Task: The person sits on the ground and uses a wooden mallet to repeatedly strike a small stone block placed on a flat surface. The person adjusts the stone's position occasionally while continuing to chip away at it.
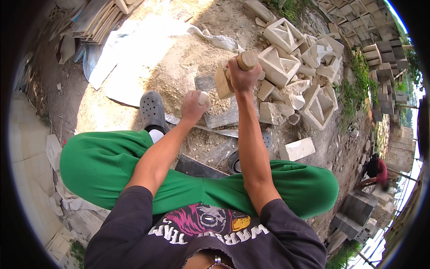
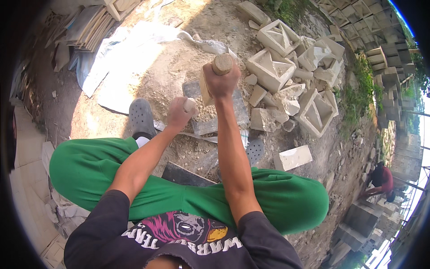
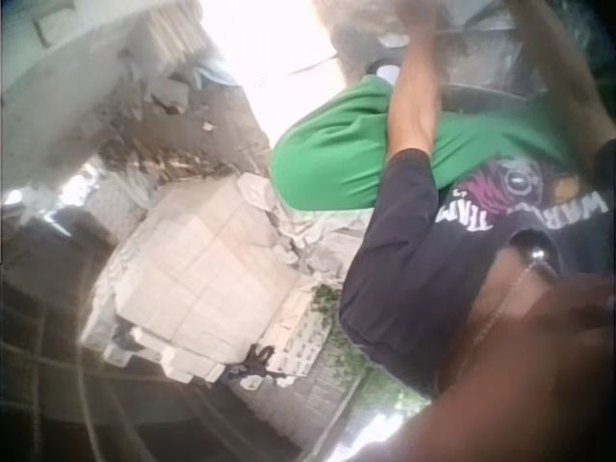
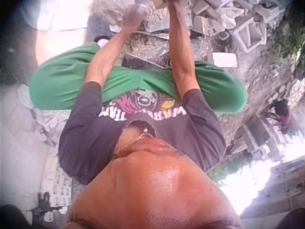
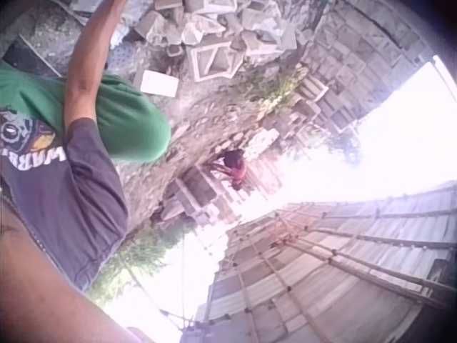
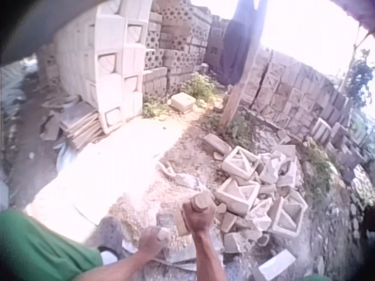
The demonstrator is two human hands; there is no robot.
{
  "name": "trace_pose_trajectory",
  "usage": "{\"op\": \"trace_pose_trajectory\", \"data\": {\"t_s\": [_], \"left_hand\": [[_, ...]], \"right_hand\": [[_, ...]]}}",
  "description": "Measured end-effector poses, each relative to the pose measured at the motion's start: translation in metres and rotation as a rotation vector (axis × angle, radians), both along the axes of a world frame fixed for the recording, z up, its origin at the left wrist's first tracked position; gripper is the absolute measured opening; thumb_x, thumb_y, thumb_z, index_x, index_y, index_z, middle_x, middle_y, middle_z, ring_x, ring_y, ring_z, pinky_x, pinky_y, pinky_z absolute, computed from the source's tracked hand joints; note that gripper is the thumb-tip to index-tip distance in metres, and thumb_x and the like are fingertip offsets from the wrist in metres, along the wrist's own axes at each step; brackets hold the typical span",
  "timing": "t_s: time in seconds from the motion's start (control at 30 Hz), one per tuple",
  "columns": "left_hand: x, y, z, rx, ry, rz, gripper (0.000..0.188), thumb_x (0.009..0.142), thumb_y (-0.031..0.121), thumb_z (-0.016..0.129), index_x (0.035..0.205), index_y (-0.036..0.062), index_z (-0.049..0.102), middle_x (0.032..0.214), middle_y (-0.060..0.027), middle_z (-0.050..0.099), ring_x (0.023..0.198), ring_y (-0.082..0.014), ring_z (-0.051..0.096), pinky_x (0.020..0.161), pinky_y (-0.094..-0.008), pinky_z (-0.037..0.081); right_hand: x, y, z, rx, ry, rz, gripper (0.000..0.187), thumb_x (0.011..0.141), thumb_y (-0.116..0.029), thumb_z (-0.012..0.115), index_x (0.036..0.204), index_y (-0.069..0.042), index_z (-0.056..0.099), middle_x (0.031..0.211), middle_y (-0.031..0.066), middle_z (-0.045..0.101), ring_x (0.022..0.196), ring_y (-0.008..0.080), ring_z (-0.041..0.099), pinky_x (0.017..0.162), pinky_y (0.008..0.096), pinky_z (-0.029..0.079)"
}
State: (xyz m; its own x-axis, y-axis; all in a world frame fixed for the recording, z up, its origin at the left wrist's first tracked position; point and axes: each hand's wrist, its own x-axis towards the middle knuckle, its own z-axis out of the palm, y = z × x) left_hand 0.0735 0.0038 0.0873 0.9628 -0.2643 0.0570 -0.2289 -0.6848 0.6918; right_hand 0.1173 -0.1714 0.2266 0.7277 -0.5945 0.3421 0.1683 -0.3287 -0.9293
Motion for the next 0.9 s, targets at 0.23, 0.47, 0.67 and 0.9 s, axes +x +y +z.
{"op": "trace_pose_trajectory", "data": {"t_s": [0.23, 0.47, 0.67, 0.9], "left_hand": [[0.002, -0.004, 0.004, 0.096, 0.041, -0.054, 0.052, 0.074, 0.028, 0.081, 0.117, 0.0041, 0.061, 0.114, -0.0102, 0.056, 0.111, -0.0318, 0.053, 0.094, -0.0415, 0.046], [-0.001, 0.001, -0.003, 0.101, 0.032, -0.055, 0.05, 0.076, 0.028, 0.079, 0.118, 0.0054, 0.061, 0.112, -0.0104, 0.056, 0.109, -0.0322, 0.053, 0.091, -0.0433, 0.047], [0.003, -0.002, -0.003, 0.109, 0.033, -0.058, 0.046, 0.074, 0.028, 0.081, 0.111, 0.0062, 0.062, 0.109, -0.0107, 0.058, 0.106, -0.0339, 0.055, 0.09, -0.0449, 0.046], [-0.001, 0.002, 0.005, 0.158, -0.012, -0.097, 0.042, 0.078, 0.029, 0.077, 0.112, 0.0077, 0.062, 0.11, -0.0116, 0.059, 0.108, -0.0342, 0.056, 0.09, -0.0445, 0.048]], "right_hand": [[0.003, 0.003, -0.036, -0.097, 0.119, 0.002, 0.02, 0.069, -0.016, 0.073, 0.076, -0.002, 0.06, 0.066, 0.0096, 0.065, 0.059, 0.017, 0.061, 0.059, 0.0341, 0.051], [0.006, 0.007, 0.012, 0.083, 0.006, 0.053, 0.017, 0.068, -0.011, 0.073, 0.075, -0.002, 0.06, 0.064, 0.0054, 0.061, 0.06, 0.011, 0.057, 0.058, 0.0302, 0.049], [-0.008, 0.03, -0.038, -0.088, 0.081, 0.072, 0.016, 0.07, -0.014, 0.072, 0.077, -0.004, 0.061, 0.068, 0.0083, 0.065, 0.061, 0.0154, 0.061, 0.061, 0.0344, 0.051], [-0.014, 0.027, -0.016, 0.32, -0.054, 0.265, 0.03, 0.079, -0.024, 0.082, 0.085, -0.002, 0.062, 0.079, 0.0066, 0.066, 0.074, 0.0134, 0.064, 0.065, 0.0315, 0.051]]}}
